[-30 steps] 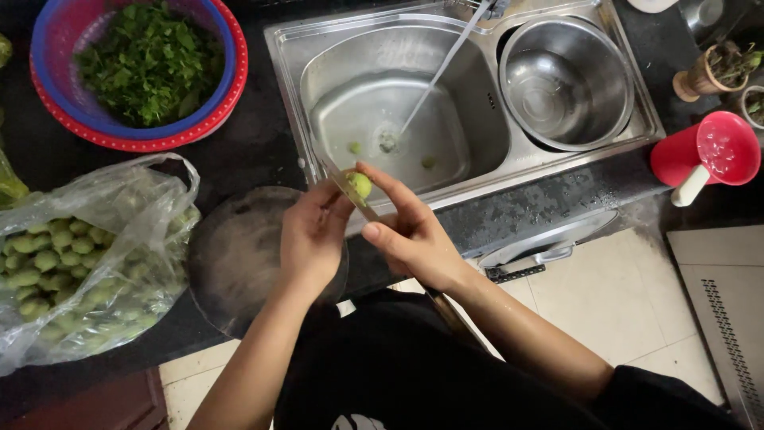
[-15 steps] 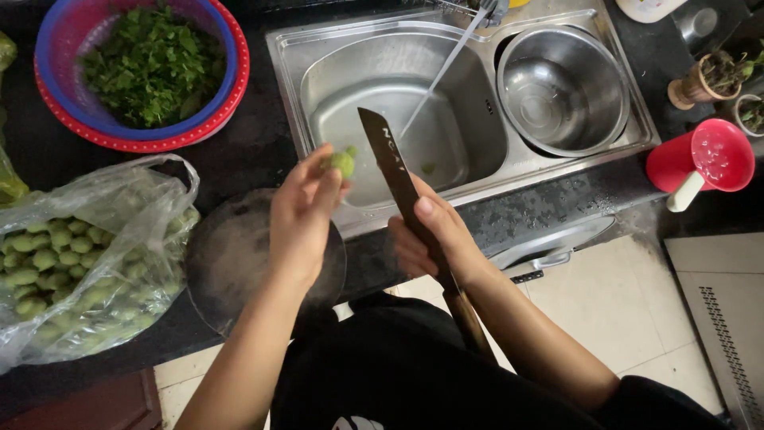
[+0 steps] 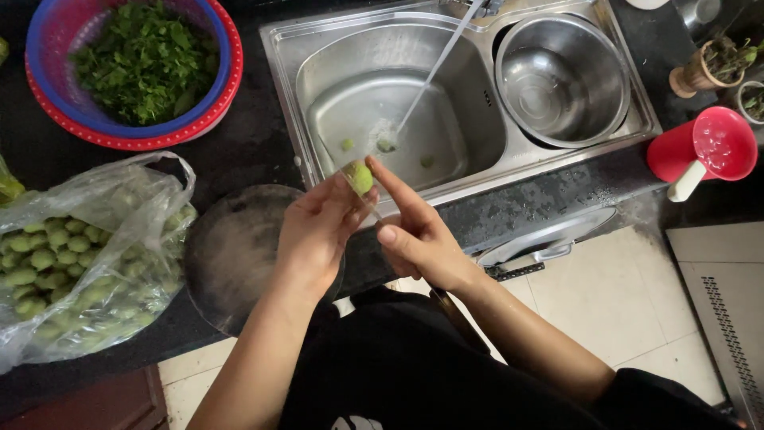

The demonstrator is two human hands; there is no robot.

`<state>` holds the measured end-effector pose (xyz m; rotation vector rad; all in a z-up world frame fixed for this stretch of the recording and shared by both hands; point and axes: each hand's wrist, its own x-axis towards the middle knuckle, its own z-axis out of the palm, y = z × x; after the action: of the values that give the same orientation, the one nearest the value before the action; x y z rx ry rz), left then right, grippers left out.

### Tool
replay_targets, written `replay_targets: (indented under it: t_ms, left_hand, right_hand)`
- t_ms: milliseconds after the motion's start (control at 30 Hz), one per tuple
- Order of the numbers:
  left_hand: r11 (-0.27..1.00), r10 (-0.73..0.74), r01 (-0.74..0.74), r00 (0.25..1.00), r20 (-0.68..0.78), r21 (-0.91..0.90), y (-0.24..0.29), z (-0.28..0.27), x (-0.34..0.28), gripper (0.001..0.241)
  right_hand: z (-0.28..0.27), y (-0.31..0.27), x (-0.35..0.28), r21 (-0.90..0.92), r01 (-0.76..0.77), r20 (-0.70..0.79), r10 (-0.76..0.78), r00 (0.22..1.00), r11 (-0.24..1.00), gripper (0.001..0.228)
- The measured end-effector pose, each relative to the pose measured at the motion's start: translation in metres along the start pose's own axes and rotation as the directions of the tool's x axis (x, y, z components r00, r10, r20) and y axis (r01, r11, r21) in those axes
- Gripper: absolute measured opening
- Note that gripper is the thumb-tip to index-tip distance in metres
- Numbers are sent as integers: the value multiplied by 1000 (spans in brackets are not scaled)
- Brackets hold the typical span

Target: Scoring small green fruits with a knife and placing them into water in a sink.

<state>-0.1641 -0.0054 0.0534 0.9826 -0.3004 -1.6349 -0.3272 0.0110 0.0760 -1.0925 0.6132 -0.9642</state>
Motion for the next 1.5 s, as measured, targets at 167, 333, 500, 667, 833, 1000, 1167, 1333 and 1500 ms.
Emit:
replay_targets:
  t_ms: [167, 333, 500, 667, 833, 1000, 1167, 1333, 1500]
  left_hand:
    - [1000, 18, -18, 1000, -7, 15, -4, 1, -3, 36]
    - [992, 111, -109, 994, -20, 67, -8, 5, -11, 34]
    - [883, 367, -367, 928, 56, 292, 6, 16, -26, 28]
    - [520, 704, -740, 654, 277, 426, 12, 22, -28, 22]
    - [543, 653, -778, 628, 424, 316, 13, 13, -15, 27]
    - [508, 359, -659, 747, 559, 554, 39, -11, -17, 31]
    - [391, 432, -736, 676, 596, 552, 42, -8, -18, 28]
    - [-59, 424, -886, 395, 815, 461, 79, 1, -12, 39]
    - [42, 436, -866, 465, 771, 499, 71, 1, -9, 33]
  right_hand:
    - [0, 0, -2, -2, 4, -10, -4, 1000, 1000, 83]
    - [0, 2, -2, -32, 10, -16, -10, 1000, 999, 87]
    - [1, 4, -1, 30, 30, -4, -30, 1000, 999, 85]
    - [7, 5, 0, 168, 73, -6, -73, 997, 983, 84]
    - [8, -6, -2, 162, 71, -32, -67, 997, 984, 77]
    - [11, -10, -4, 56, 54, -43, -52, 998, 997, 81]
    - [18, -12, -5, 57, 53, -39, -50, 998, 997, 85]
    - [26, -20, -1, 211, 3, 16, -6, 1000, 978, 83]
    - [21, -14, 5, 229, 20, 3, -21, 1000, 973, 78]
